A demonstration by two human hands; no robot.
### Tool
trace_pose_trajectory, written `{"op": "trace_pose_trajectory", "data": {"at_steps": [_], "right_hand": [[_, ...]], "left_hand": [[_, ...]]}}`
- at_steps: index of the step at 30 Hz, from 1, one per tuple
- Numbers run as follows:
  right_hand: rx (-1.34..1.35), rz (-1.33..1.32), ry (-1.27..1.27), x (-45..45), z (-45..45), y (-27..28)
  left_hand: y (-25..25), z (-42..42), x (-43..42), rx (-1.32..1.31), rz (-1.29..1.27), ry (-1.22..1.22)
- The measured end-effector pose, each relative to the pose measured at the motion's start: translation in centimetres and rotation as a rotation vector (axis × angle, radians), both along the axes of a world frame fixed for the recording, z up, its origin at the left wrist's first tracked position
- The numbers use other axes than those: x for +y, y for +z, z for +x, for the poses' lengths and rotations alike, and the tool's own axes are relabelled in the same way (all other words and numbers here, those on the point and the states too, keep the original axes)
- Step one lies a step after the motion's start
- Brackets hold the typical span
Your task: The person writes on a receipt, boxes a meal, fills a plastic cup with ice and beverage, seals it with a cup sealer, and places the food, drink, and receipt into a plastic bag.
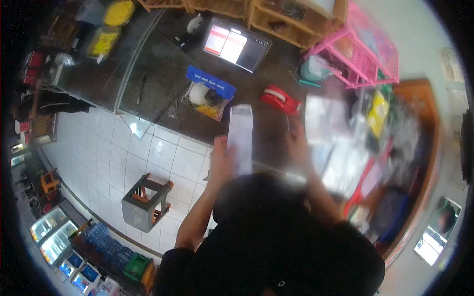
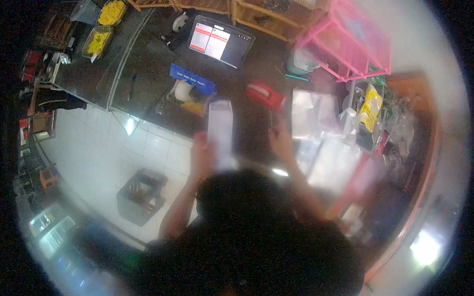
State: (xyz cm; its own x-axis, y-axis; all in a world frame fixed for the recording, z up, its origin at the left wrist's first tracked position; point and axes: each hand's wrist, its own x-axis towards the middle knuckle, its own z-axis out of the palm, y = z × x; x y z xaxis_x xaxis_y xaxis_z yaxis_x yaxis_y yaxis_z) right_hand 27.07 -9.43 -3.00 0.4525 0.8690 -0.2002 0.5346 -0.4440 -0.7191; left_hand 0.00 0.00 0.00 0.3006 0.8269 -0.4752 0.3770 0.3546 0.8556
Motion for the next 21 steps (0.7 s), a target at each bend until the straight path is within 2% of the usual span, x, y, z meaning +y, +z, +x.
{"op": "trace_pose_trajectory", "data": {"at_steps": [1, 2, 3, 5, 6, 8, 9, 11, 12, 14, 15, 17, 19, 21], "right_hand": [[0.206, -0.029, -0.096, -1.0, 0.1, 0.8], [0.411, -0.062, -0.194, -1.7, 0.5, 1.2], [0.388, -0.048, -0.183, -2.5, 3.8, -0.9], [1.053, -0.005, -0.259, -4.7, 5.7, -3.4], [1.061, -0.033, -0.273, -5.9, 5.6, -2.6], [1.45, 0.12, -0.313, -4.9, 5.6, -0.5], [1.457, 0.114, -0.323, -4.8, 5.4, -0.8], [0.628, 0.025, 0.0, -4.7, 4.3, -1.5], [0.505, 0.198, 0.05, -3.7, 3.0, -0.5], [0.513, 0.128, 0.032, -2.1, 1.4, -1.0], [0.502, 0.065, 0.036, -1.0, 0.9, -1.5], [0.467, 0.138, 0.053, 0.4, -0.4, -2.4], [0.432, 0.219, 0.083, 1.7, -0.7, -4.1], [0.264, 0.251, 0.134, 2.4, -1.3, -5.9]], "left_hand": [[-1.7, 2.1, -0.3, 0.035, -0.068, 0.188], [-4.6, 3.7, -0.6, 0.169, 0.021, 0.244], [-8.0, 7.7, -0.4, 0.006, 0.037, 0.287], [-9.8, 9.9, -0.8, 0.178, 0.07, 0.277], [-9.7, 9.8, -2.1, 0.193, 0.044, 0.276], [-9.4, 10.1, -2.3, 0.262, 0.156, 0.123], [-8.8, 9.9, -2.4, 0.271, 0.149, 0.119], [-7.5, 8.7, -2.7, 0.331, 0.247, -0.034], [-7.5, 8.5, -2.5, 0.343, 0.239, -0.046], [-8.1, 9.1, -1.5, 0.354, 0.619, -0.187], [-8.1, 9.4, -0.9, 0.354, 0.618, -0.2], [-7.9, 9.8, -0.6, 0.592, 0.747, -0.422], [-8.1, 10.0, -0.4, 0.657, 0.693, -0.453], [-8.0, 10.0, -0.5, 0.725, 0.636, -0.484]]}}
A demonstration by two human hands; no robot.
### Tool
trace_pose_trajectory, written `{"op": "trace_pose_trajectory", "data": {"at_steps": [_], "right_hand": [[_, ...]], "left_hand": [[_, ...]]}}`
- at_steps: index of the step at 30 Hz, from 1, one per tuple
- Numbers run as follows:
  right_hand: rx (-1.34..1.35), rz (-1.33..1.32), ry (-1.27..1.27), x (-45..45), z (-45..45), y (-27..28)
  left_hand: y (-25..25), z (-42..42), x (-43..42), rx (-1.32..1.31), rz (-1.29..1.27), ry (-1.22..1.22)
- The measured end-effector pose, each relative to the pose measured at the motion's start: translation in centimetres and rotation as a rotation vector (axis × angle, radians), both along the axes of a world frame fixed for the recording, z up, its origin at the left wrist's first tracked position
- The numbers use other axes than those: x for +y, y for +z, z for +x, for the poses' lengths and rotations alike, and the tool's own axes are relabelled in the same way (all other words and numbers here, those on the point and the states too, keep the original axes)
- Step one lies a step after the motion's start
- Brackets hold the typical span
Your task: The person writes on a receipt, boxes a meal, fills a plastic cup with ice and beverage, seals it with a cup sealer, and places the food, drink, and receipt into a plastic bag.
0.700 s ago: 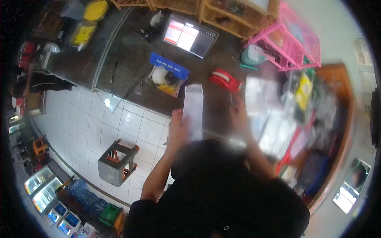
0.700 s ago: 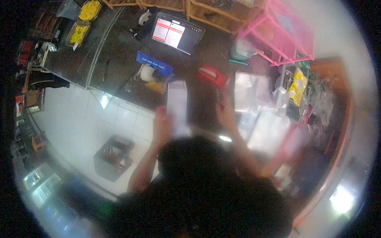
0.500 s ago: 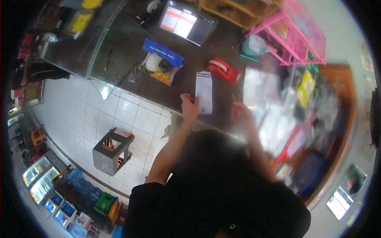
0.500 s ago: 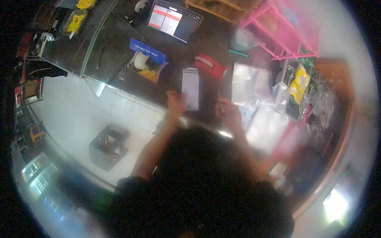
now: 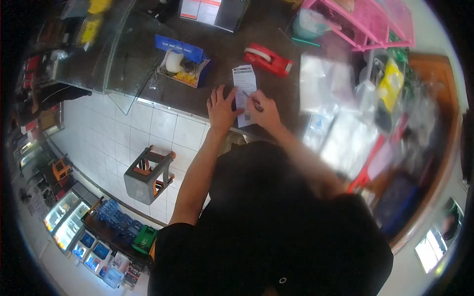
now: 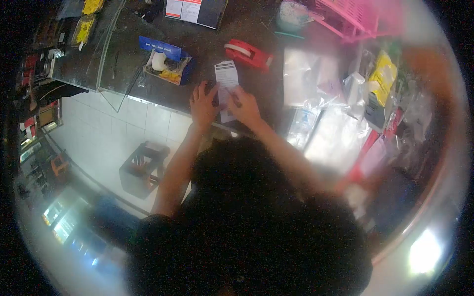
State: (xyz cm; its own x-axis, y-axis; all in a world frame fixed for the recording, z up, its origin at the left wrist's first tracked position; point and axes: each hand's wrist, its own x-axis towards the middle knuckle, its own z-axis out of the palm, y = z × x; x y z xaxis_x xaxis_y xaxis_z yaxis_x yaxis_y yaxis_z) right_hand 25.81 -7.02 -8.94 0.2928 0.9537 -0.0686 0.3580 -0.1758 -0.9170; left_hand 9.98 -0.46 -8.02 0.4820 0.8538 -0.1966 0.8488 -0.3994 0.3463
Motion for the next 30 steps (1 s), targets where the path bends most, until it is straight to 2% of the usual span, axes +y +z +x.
{"op": "trace_pose_trajectory", "data": {"at_steps": [4, 7, 10, 12, 18, 22, 25, 27, 28, 30], "right_hand": [[0.056, 0.06, 0.053, -0.1, -0.9, -0.9], [0.105, -0.015, 0.07, -0.5, -0.5, -0.5], [0.08, 0.003, 0.015, -0.4, -0.6, 0.1], [0.176, -0.034, -0.054, -0.4, -0.7, 0.7], [0.069, 0.02, 0.043, -1.2, -0.6, -0.9], [0.126, -0.054, -0.036, -1.5, -0.9, -0.4], [0.074, -0.004, 0.092, -1.8, -0.8, -0.3], [0.201, -0.004, -0.069, -1.9, -0.5, -0.1], [0.202, -0.004, -0.069, -2.0, -0.5, 0.0], [0.009, -0.116, 0.145, -2.3, -0.6, 0.1]], "left_hand": [[-0.2, -0.1, -0.1, 0.026, -0.015, 0.0], [0.0, -0.1, -0.2, 0.049, -0.021, -0.013], [0.0, -0.1, -0.2, 0.062, -0.025, -0.008], [0.0, -0.3, -0.4, 0.06, -0.009, -0.016], [0.1, -0.1, -0.4, 0.08, 0.002, -0.029], [0.0, -0.2, -0.4, 0.097, 0.001, -0.028], [-0.1, -0.2, -0.4, 0.076, -0.002, -0.033], [-0.3, -0.2, -0.4, 0.061, -0.002, -0.035], [-0.5, -0.2, -0.4, 0.049, -0.001, -0.03], [-0.6, -0.3, -0.5, 0.039, -0.002, -0.028]]}}
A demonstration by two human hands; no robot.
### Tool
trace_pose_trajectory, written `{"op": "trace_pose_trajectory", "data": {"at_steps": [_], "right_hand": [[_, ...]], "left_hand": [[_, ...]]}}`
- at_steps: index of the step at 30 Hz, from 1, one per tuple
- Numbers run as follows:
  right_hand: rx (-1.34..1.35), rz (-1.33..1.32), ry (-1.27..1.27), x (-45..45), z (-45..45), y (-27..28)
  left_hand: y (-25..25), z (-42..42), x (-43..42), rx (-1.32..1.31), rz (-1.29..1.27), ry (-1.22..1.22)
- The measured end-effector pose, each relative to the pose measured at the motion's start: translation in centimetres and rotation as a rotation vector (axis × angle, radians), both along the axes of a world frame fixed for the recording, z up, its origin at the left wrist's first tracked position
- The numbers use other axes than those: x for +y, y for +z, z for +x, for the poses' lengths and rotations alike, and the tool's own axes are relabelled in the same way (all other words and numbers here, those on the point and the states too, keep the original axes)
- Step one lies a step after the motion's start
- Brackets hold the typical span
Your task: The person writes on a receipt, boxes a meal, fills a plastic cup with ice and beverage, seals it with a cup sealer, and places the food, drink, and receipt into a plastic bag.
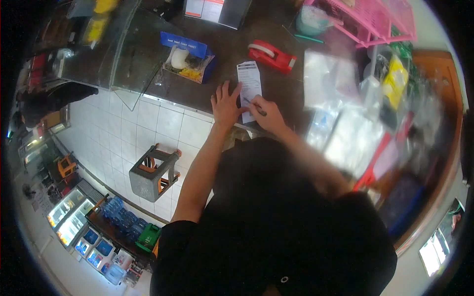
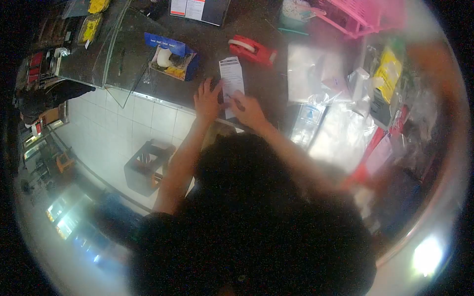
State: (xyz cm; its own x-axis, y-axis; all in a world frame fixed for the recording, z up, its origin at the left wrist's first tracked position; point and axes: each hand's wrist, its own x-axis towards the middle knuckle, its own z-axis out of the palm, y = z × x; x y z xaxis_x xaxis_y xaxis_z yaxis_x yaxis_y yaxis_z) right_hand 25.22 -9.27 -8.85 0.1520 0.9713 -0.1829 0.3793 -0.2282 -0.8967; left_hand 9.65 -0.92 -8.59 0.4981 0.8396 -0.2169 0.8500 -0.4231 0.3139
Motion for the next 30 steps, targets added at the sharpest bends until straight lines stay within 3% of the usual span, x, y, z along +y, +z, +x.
{"op": "trace_pose_trajectory", "data": {"at_steps": [3, 6, 10, 12, 15, 19, 21, 23, 24, 25, 26, 28, 30], "right_hand": [[0.007, 0.156, -0.217, 0.3, 0.4, -0.3], [0.108, 0.026, -0.053, -0.2, -0.4, -0.2], [0.224, 0.098, -0.199, -0.5, 0.0, 0.3], [0.041, 0.188, 0.037, -1.2, 0.2, -0.2], [-0.196, 0.096, 0.002, -2.0, 1.1, 0.4], [-0.472, 0.186, 0.035, -2.5, 2.8, 1.1], [-0.596, 0.098, 0.18, -3.0, 3.5, 1.1], [-0.598, 0.066, 0.122, -4.1, 4.3, 0.4], [-0.6, 0.019, 0.071, -4.8, 4.5, 0.3], [-0.604, 0.016, 0.045, -5.4, 4.6, 1.0], [-0.538, -0.001, -0.091, -6.1, 4.7, 2.2], [-0.49, -0.015, -0.227, -7.6, 5.3, 3.0], [-0.482, -0.151, -0.33, -9.5, 5.5, 2.7]], "left_hand": [[0.2, 0.2, 0.1, 0.016, 0.0, 0.001], [0.5, 0.0, -0.1, 0.039, -0.015, -0.002], [0.5, 0.4, 0.0, 0.078, -0.001, -0.001], [0.5, 0.2, -0.1, 0.096, 0.002, -0.01], [0.4, 0.3, 0.1, 0.084, 0.029, -0.018], [0.4, -0.5, 0.2, 0.063, 0.078, -0.105], [1.0, -0.9, 1.1, 0.033, 0.11, -0.158], [2.4, -2.8, 3.9, -0.232, 0.209, -0.161], [3.4, -3.8, 6.4, -0.238, 0.44, -0.115], [4.8, -4.9, 9.3, -0.26, 0.503, -0.01], [8.3, -4.5, 11.3, -0.3, 0.702, 0.035], [12.0, -4.7, 15.5, -0.029, 0.791, -0.078], [10.7, -6.3, 20.0, 0.023, 0.752, -0.207]]}}
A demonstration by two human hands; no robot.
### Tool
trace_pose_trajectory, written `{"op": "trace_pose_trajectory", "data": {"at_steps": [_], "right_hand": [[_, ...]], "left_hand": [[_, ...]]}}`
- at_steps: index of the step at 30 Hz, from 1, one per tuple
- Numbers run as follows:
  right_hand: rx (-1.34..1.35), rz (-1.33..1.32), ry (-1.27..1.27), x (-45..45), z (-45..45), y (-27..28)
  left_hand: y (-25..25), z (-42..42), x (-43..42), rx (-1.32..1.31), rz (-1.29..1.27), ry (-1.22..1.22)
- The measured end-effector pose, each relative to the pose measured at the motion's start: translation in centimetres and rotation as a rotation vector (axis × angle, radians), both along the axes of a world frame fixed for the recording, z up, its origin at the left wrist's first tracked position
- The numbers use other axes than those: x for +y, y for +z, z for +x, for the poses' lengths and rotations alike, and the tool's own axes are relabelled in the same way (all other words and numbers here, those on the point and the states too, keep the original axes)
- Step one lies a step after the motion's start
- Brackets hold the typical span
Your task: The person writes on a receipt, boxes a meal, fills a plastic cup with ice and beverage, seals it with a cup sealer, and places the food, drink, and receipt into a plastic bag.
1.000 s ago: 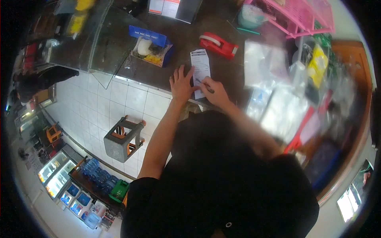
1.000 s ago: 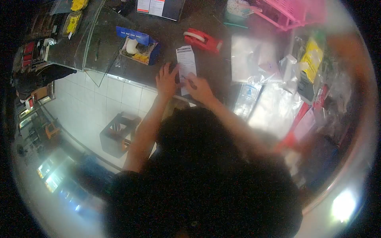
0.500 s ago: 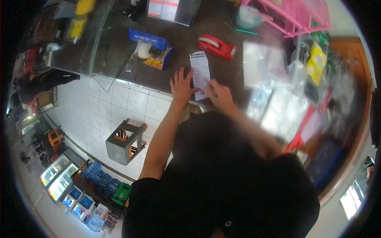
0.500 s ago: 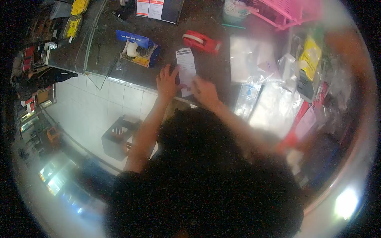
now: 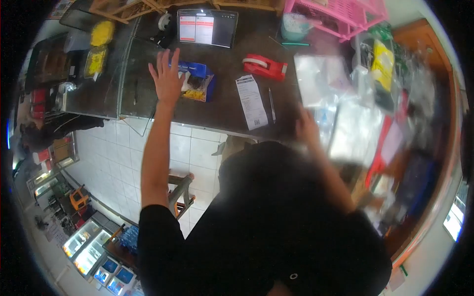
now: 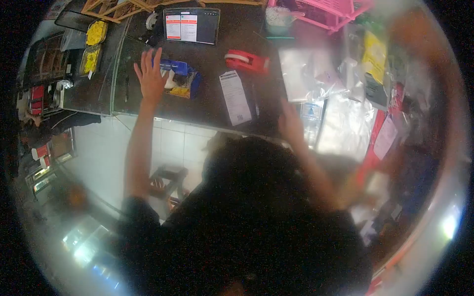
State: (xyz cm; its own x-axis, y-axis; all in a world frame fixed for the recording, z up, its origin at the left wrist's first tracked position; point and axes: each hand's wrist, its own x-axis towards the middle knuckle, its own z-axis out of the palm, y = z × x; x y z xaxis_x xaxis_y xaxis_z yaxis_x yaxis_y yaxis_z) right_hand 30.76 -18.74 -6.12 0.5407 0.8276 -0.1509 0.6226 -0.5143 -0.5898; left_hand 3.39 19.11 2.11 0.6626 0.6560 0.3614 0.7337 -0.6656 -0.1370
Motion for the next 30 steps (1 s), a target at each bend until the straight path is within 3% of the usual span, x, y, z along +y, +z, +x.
{"op": "trace_pose_trajectory", "data": {"at_steps": [2, 5, 7, 11, 14, 16, 17, 18, 20, 21, 22, 24, 25, 26, 28, 30], "right_hand": [[0.124, -0.1, -0.072, -1.7, 0.3, 0.3], [-0.01, 0.136, -0.021, -4.4, -0.4, -0.1], [0.183, 0.05, -0.189, -5.4, -1.3, 1.2], [0.282, -0.189, -0.365, -6.3, -3.2, 3.3], [0.072, -0.065, -0.296, -7.7, -4.2, 1.3], [0.138, -0.164, -0.25, -6.9, -4.7, 2.8], [0.005, -0.092, -0.147, -7.0, -4.7, 1.8], [0.015, -0.092, -0.14, -6.1, -5.2, 2.0], [0.235, -0.245, -0.209, -4.3, -5.5, 3.1], [0.129, -0.077, -0.108, -4.6, -5.5, 0.6], [0.132, -0.089, -0.106, -3.8, -5.7, 1.2], [0.321, -0.061, -0.051, -1.7, -6.5, 2.7], [0.276, -0.086, 0.027, -0.2, -7.2, 3.2], [0.232, -0.109, 0.106, 1.4, -8.1, 3.4], [0.255, -0.02, 0.337, 4.8, -10.7, 4.0], [0.266, 0.137, 0.549, 9.1, -14.4, 6.7]], "left_hand": [[-0.8, -0.9, 3.5, 0.098, -0.023, -0.096], [-0.7, -1.1, 5.7, 0.265, -0.146, -0.19], [1.2, -1.2, 5.5, 0.313, -0.247, -0.235], [4.4, -2.5, 5.0, 0.364, -0.5, -0.167], [4.4, -6.4, 5.6, 0.251, -0.56, -0.104], [4.7, -8.7, 5.3, 0.081, -0.861, -0.072], [5.0, -9.6, 5.0, 0.084, -0.956, -0.062], [4.9, -10.7, 4.5, 0.09, -0.955, -0.051], [3.9, -12.7, 3.0, -0.185, -1.447, 0.261], [3.7, -13.5, 1.8, -0.184, -1.453, 0.269], [3.5, -14.3, 0.3, -0.332, -1.598, 0.338], [2.0, -15.7, -2.6, -0.574, -1.815, 0.441], [1.5, -16.1, -4.5, -0.559, -1.798, 0.438], [0.4, -16.1, -6.7, -0.716, -1.846, 0.486], [1.9, -14.0, -11.1, -0.947, -1.895, 0.564], [-1.4, -14.5, -14.9, -1.052, -1.838, 0.498]]}}
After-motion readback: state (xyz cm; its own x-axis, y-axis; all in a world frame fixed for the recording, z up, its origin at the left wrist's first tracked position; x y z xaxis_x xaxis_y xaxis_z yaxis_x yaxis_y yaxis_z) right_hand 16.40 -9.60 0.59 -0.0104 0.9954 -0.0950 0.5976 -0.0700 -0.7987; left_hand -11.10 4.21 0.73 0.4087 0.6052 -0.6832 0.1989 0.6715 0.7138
